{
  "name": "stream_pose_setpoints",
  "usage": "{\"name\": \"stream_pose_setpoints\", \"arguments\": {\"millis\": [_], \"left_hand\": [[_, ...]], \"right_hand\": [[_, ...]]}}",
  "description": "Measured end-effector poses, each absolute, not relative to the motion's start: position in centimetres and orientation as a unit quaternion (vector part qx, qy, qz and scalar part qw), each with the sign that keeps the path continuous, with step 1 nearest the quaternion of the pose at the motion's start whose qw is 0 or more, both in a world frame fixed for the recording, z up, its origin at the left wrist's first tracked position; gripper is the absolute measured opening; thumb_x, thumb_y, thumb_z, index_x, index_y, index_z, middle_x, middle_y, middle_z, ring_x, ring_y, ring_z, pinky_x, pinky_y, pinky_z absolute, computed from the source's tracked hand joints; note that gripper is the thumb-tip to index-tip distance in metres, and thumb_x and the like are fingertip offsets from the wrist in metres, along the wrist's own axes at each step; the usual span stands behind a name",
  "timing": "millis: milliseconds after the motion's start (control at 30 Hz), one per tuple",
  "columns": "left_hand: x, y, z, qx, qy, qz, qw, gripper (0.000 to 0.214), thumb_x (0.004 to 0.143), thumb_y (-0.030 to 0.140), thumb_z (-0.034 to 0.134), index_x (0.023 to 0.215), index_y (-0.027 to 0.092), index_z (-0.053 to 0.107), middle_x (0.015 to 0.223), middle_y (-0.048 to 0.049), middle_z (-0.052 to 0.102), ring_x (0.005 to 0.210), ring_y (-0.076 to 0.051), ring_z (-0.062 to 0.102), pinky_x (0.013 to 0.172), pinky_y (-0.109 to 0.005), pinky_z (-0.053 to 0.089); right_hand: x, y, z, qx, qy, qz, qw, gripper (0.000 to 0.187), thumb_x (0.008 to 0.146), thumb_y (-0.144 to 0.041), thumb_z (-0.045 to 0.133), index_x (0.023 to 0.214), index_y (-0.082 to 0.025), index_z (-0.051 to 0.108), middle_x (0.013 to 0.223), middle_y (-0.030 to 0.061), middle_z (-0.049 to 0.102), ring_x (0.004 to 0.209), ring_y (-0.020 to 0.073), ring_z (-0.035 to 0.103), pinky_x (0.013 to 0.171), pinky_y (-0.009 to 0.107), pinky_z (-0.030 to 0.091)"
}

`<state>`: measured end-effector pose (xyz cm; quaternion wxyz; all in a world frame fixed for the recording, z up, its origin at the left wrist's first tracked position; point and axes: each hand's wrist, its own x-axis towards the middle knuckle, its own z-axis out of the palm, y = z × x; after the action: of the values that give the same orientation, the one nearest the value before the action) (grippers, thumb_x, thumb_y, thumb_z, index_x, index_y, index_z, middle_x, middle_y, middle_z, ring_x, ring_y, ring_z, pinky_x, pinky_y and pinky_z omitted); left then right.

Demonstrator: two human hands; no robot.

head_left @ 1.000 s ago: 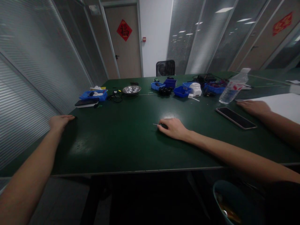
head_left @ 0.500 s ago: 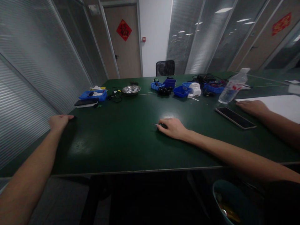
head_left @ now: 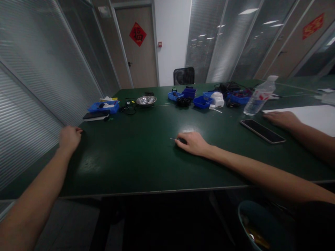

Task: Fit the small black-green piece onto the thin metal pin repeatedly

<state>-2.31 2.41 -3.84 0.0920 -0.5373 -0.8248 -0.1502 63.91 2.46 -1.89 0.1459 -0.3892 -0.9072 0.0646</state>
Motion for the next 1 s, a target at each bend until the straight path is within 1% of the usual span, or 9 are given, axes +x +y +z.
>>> {"name": "stream_pose_setpoints", "arguments": {"millis": [100, 233, 367, 500, 667, 800, 900, 1000], "left_hand": [[-2.0, 2.2, -3.7, -0.549, -0.819, -0.06, 0.159, 0.053, 0.102, 0.03, 0.04, 0.124, 0.002, 0.079, 0.112, -0.0244, 0.069, 0.103, -0.036, 0.062, 0.097, -0.046, 0.051], [-1.5, 1.9, -3.4, -0.555, -0.813, -0.032, 0.174, 0.058, 0.104, 0.03, 0.033, 0.127, 0.001, 0.078, 0.117, -0.0273, 0.07, 0.104, -0.038, 0.064, 0.093, -0.047, 0.053], [-1.4, 1.8, -3.1, -0.541, -0.823, -0.042, 0.165, 0.056, 0.105, 0.033, 0.036, 0.125, 0.003, 0.078, 0.119, -0.027, 0.072, 0.107, -0.039, 0.064, 0.095, -0.049, 0.053], [-1.5, 1.7, -3.1, -0.529, -0.833, -0.049, 0.154, 0.052, 0.105, 0.037, 0.039, 0.123, 0.007, 0.078, 0.121, -0.0254, 0.072, 0.108, -0.04, 0.064, 0.091, -0.05, 0.055], [-1.5, 1.6, -3.2, -0.524, -0.835, -0.066, 0.153, 0.049, 0.104, 0.035, 0.043, 0.124, 0.005, 0.077, 0.12, -0.0266, 0.071, 0.109, -0.039, 0.064, 0.093, -0.05, 0.054], [-1.2, 1.7, -3.1, -0.515, -0.841, -0.067, 0.154, 0.047, 0.103, 0.035, 0.046, 0.12, 0.004, 0.078, 0.12, -0.0274, 0.071, 0.111, -0.039, 0.064, 0.096, -0.049, 0.055], [-1.2, 1.7, -3.0, -0.52, -0.837, -0.068, 0.159, 0.046, 0.103, 0.034, 0.046, 0.119, 0.005, 0.078, 0.122, -0.0284, 0.07, 0.113, -0.04, 0.064, 0.097, -0.049, 0.055], [-1.2, 1.7, -3.1, -0.53, -0.829, -0.072, 0.165, 0.048, 0.103, 0.034, 0.045, 0.122, 0.003, 0.076, 0.123, -0.0283, 0.07, 0.113, -0.04, 0.064, 0.097, -0.05, 0.055]], "right_hand": [[63.9, 2.5, -2.0, -0.384, -0.909, 0.065, 0.15, 0.037, 0.11, -0.049, 0.051, 0.11, -0.02, 0.074, 0.092, 0.0063, 0.075, 0.074, 0.0182, 0.063, 0.066, 0.03, 0.037], [64.0, 2.7, -2.2, -0.378, -0.91, 0.062, 0.157, 0.038, 0.11, -0.049, 0.05, 0.109, -0.02, 0.074, 0.091, 0.0062, 0.075, 0.074, 0.0184, 0.063, 0.066, 0.031, 0.037], [64.0, 2.7, -2.3, -0.377, -0.91, 0.067, 0.158, 0.038, 0.11, -0.049, 0.05, 0.11, -0.02, 0.074, 0.09, 0.0059, 0.075, 0.072, 0.018, 0.062, 0.066, 0.031, 0.036], [63.9, 2.6, -2.1, -0.379, -0.91, 0.059, 0.157, 0.036, 0.11, -0.048, 0.051, 0.109, -0.019, 0.074, 0.089, 0.0061, 0.075, 0.074, 0.0186, 0.063, 0.066, 0.031, 0.036], [63.9, 2.5, -2.0, -0.382, -0.909, 0.064, 0.152, 0.036, 0.11, -0.047, 0.051, 0.11, -0.019, 0.073, 0.092, 0.0063, 0.075, 0.075, 0.0184, 0.063, 0.067, 0.03, 0.037], [63.9, 2.4, -1.9, -0.382, -0.908, 0.07, 0.155, 0.037, 0.11, -0.047, 0.05, 0.111, -0.019, 0.074, 0.092, 0.0064, 0.076, 0.075, 0.018, 0.063, 0.067, 0.03, 0.037], [63.9, 2.4, -1.8, -0.384, -0.908, 0.074, 0.151, 0.036, 0.11, -0.047, 0.051, 0.11, -0.019, 0.074, 0.092, 0.0063, 0.075, 0.074, 0.018, 0.063, 0.067, 0.03, 0.037], [63.9, 2.5, -1.9, -0.385, -0.908, 0.073, 0.149, 0.036, 0.11, -0.047, 0.051, 0.111, -0.019, 0.074, 0.092, 0.0063, 0.075, 0.075, 0.0182, 0.063, 0.067, 0.03, 0.036]]}}
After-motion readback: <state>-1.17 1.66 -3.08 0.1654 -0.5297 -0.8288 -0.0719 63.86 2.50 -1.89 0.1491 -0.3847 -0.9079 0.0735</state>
